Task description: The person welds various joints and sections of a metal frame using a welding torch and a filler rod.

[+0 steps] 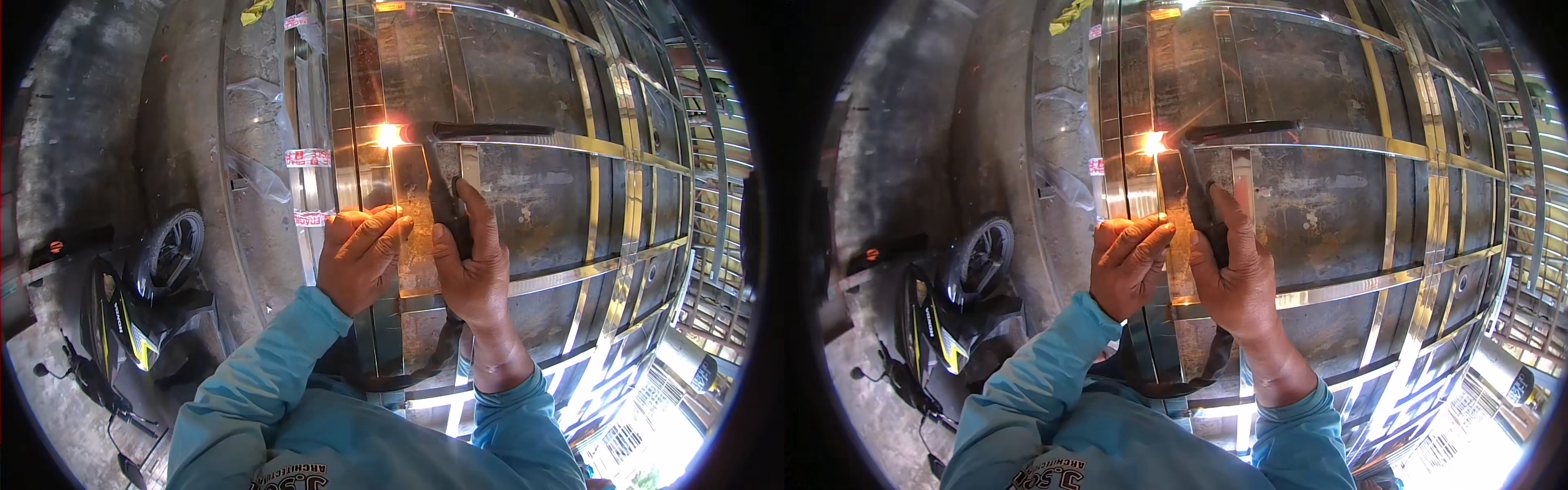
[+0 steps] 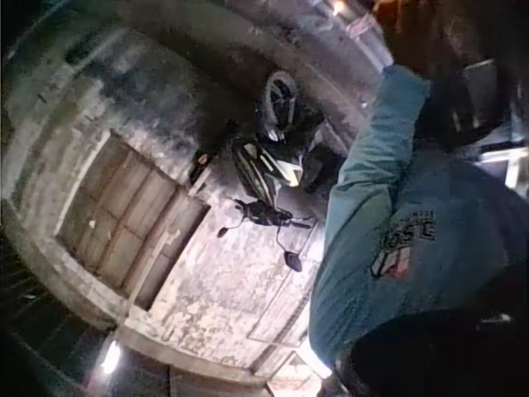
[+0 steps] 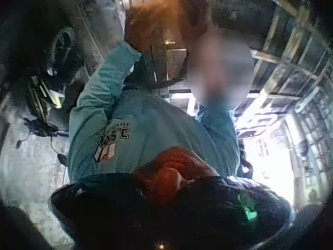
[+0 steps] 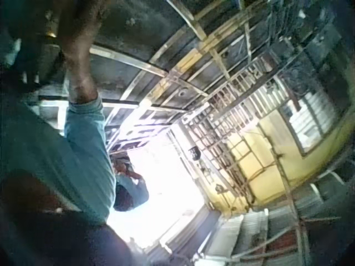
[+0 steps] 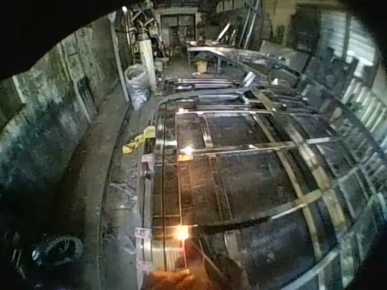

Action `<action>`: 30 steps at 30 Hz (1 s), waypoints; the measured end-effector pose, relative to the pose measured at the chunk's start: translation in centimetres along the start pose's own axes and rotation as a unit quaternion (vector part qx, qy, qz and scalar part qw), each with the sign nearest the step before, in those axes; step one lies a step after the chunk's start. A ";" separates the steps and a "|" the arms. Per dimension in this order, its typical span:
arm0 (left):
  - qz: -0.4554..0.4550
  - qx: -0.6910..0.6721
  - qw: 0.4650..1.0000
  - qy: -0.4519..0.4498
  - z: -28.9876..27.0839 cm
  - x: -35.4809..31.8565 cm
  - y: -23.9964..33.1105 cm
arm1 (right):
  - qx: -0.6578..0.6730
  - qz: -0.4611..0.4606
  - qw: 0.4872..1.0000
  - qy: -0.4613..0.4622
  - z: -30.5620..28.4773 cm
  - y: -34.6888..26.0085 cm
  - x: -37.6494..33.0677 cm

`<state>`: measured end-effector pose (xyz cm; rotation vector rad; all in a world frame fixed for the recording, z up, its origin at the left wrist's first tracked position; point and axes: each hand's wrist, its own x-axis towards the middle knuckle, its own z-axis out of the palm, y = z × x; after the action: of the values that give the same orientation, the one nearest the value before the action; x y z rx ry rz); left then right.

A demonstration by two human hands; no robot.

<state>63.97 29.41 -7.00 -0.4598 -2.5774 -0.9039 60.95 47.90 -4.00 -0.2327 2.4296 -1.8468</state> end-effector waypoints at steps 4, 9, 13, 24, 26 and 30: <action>-0.002 -0.009 1.000 -0.005 0.1 -0.2 -0.1 | -0.031 -0.001 1.000 -0.004 -0.2 -0.6 -0.1; 0.002 0.040 0.999 -0.028 0.0 -0.6 0.3 | -0.050 -0.006 0.999 -0.011 -0.3 -0.8 -0.1; -0.022 0.001 1.000 0.000 0.0 -0.1 0.5 | -0.019 -0.006 1.000 -0.018 -0.4 -0.5 -0.1; -0.005 0.095 0.994 -0.058 -0.2 -0.8 0.5 | -0.013 0.003 0.999 -0.035 -0.7 -0.3 -0.3; -0.019 0.062 0.997 -0.043 0.2 -0.9 0.5 | -0.043 -0.030 0.998 -0.025 -0.8 0.3 -0.4; -0.011 0.014 1.000 -0.005 -0.1 0.0 0.2 | 0.007 0.001 1.000 -0.009 -0.3 0.0 -0.3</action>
<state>64.05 29.53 -6.77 -0.4307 -2.6059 -0.8740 61.24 48.26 -3.94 -0.2441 2.4042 -1.8518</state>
